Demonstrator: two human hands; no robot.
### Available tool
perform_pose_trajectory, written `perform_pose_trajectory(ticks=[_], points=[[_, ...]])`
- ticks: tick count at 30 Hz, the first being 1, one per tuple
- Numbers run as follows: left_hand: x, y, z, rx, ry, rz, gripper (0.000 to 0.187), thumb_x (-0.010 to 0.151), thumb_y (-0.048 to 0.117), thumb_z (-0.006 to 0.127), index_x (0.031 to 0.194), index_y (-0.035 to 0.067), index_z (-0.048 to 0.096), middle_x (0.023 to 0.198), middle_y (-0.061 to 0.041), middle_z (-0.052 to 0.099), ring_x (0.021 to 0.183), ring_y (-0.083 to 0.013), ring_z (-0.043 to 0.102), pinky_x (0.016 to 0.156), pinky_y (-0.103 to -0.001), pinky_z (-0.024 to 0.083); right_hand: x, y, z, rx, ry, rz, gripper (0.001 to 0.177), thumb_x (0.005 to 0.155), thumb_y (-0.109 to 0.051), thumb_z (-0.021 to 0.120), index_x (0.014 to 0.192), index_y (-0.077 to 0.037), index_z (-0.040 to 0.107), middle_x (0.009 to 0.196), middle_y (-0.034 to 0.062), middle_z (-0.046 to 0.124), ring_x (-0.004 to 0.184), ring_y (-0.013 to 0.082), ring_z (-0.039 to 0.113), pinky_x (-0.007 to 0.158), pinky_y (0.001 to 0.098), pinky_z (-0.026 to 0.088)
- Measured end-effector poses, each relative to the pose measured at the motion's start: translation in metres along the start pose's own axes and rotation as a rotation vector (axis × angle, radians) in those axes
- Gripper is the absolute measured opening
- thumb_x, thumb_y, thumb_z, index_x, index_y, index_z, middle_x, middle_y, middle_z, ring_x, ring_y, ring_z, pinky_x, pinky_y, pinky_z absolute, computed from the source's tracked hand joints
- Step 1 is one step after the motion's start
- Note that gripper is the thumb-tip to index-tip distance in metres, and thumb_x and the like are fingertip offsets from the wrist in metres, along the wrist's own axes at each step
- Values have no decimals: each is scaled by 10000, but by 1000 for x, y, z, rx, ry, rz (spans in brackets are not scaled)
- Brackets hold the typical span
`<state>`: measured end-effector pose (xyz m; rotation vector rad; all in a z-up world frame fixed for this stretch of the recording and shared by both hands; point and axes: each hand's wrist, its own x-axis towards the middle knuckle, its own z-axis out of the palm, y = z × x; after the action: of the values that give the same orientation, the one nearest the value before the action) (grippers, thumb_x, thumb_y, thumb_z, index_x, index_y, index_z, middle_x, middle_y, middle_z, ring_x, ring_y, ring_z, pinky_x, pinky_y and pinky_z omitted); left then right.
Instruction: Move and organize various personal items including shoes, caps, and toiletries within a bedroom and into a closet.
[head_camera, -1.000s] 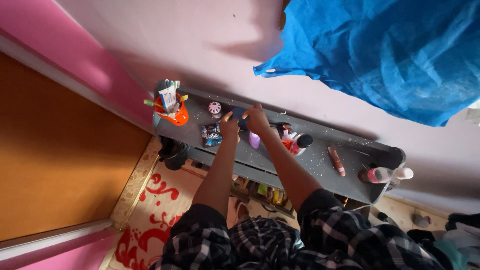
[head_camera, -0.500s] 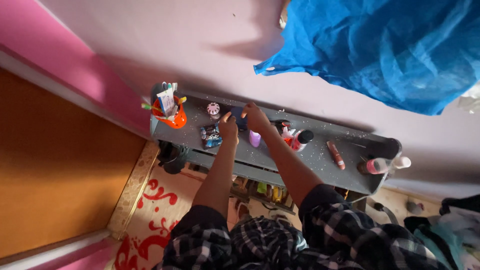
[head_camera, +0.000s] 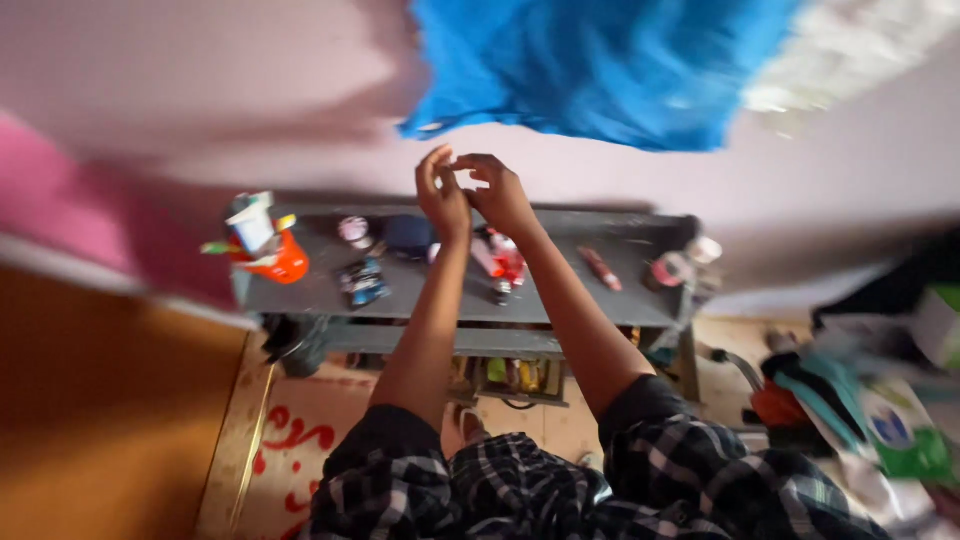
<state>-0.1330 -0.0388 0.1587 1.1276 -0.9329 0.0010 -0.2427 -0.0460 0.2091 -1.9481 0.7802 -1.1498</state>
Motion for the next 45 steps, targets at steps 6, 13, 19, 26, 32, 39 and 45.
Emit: perform_pose_trajectory(ticks=[6, 13, 19, 26, 32, 39, 45], points=[[-67, 89, 99, -319, -153, -189, 257, 1028, -21, 501, 1208, 67, 661, 1194, -85, 703, 1099, -199, 696, 900, -337, 561, -66, 1, -137, 73, 180, 108, 483, 853, 40, 726, 1309, -93, 642, 1349, 106, 642, 1216, 287, 680, 960, 358, 615], [-235, 159, 231, -309, -386, -109, 257, 1064, 54, 502, 1248, 51, 681, 1214, -107, 727, 1134, -218, 704, 993, -353, 548, -220, 28, -327, -144, 492, 27, 556, 887, 15, 756, 1401, -86, 570, 1395, 139, 623, 1253, 293, 657, 1029, 393, 584], [-373, 238, 295, -455, -607, -142, 287, 1071, 169, 557, 1296, 19, 652, 1262, -126, 710, 1180, -222, 675, 1033, -370, 520, -357, 45, -459, -267, 770, 383, 649, 850, -127, 809, 1435, -124, 528, 1364, 110, 648, 1108, 232, 708, 916, 346, 585], [-483, 303, 323, -462, -974, -419, 423, 1039, 367, 550, 1335, 81, 650, 1282, -86, 701, 1151, -196, 664, 867, -332, 555, -504, 74, -527, -27, 1117, 526, 677, 881, -121, 794, 1478, -120, 473, 1408, 163, 602, 1000, 192, 695, 838, 335, 580], [-553, 335, 331, -592, -1155, -482, 398, 1052, 357, 561, 1335, 90, 642, 1319, -52, 685, 1160, -161, 656, 870, -301, 541, -590, 65, -536, 19, 1272, 541, 667, 911, -151, 767, 1495, -121, 445, 1438, 179, 566, 1054, 195, 684, 832, 335, 582], [-617, 385, 349, -700, -1389, -551, 349, 1042, 288, 548, 1301, 90, 671, 1270, -25, 713, 1031, -119, 648, 786, -270, 520, -652, 22, -549, -42, 1499, 624, 644, 878, -144, 780, 1449, -116, 484, 1432, 143, 571, 1023, 193, 638, 794, 328, 562], [-632, 416, 358, -747, -1501, -460, 324, 1057, 282, 542, 1282, 96, 683, 1221, -13, 713, 987, -95, 666, 758, -249, 549, -675, -9, -553, -77, 1649, 566, 633, 893, -162, 779, 1451, -99, 486, 1383, 139, 596, 1073, 175, 660, 810, 309, 586]])
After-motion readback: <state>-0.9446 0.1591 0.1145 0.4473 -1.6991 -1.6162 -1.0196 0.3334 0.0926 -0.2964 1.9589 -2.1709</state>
